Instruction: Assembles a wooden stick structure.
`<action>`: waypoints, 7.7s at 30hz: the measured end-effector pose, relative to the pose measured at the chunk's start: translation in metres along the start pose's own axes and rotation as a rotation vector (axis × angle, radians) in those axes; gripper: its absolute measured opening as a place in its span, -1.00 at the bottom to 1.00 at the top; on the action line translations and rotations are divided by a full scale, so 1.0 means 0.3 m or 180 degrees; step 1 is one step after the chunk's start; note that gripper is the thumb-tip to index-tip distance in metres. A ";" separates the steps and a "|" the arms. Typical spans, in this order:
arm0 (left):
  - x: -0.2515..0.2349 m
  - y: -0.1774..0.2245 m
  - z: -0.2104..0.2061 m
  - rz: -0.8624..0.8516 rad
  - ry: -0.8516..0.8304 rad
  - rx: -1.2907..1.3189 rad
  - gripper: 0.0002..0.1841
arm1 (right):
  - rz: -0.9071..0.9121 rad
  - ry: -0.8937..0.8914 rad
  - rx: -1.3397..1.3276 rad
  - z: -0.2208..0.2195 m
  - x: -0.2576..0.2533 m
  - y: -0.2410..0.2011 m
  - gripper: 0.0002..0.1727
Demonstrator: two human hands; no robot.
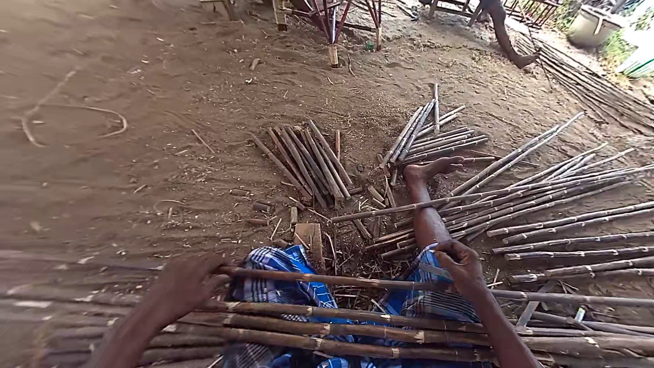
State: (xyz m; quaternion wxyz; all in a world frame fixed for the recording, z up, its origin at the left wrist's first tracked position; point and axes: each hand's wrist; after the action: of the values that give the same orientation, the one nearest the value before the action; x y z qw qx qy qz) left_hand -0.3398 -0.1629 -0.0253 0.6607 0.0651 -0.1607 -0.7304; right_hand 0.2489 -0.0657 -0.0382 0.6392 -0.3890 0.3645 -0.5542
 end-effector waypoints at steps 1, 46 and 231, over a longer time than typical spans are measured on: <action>0.019 -0.019 -0.011 -0.0131 0.0040 0.0176 -0.79 | -0.0032 0.0003 0.0015 -0.015 -0.005 0.000 -0.85; 0.059 -0.005 -0.037 0.0043 0.0244 0.0192 -0.74 | 0.0177 -0.0653 -0.0295 -0.082 0.016 -0.016 -0.93; -0.034 -0.423 0.015 0.3152 0.4764 0.4108 -0.30 | 0.1456 -0.1669 0.1340 -0.558 -0.005 -0.250 -0.33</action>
State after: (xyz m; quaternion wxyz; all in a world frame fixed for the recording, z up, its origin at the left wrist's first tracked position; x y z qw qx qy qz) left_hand -0.4598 -0.1428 -0.0631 0.6523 0.7514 -0.0796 0.0598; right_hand 0.0668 -0.0859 -0.0429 0.8830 -0.2867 0.1448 -0.3422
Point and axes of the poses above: each hand's wrist, its own x-axis away from the middle knuckle, its own z-axis out of the back of the hand, y = z × x, and after that the axes turned 4 degrees about x, right-handed
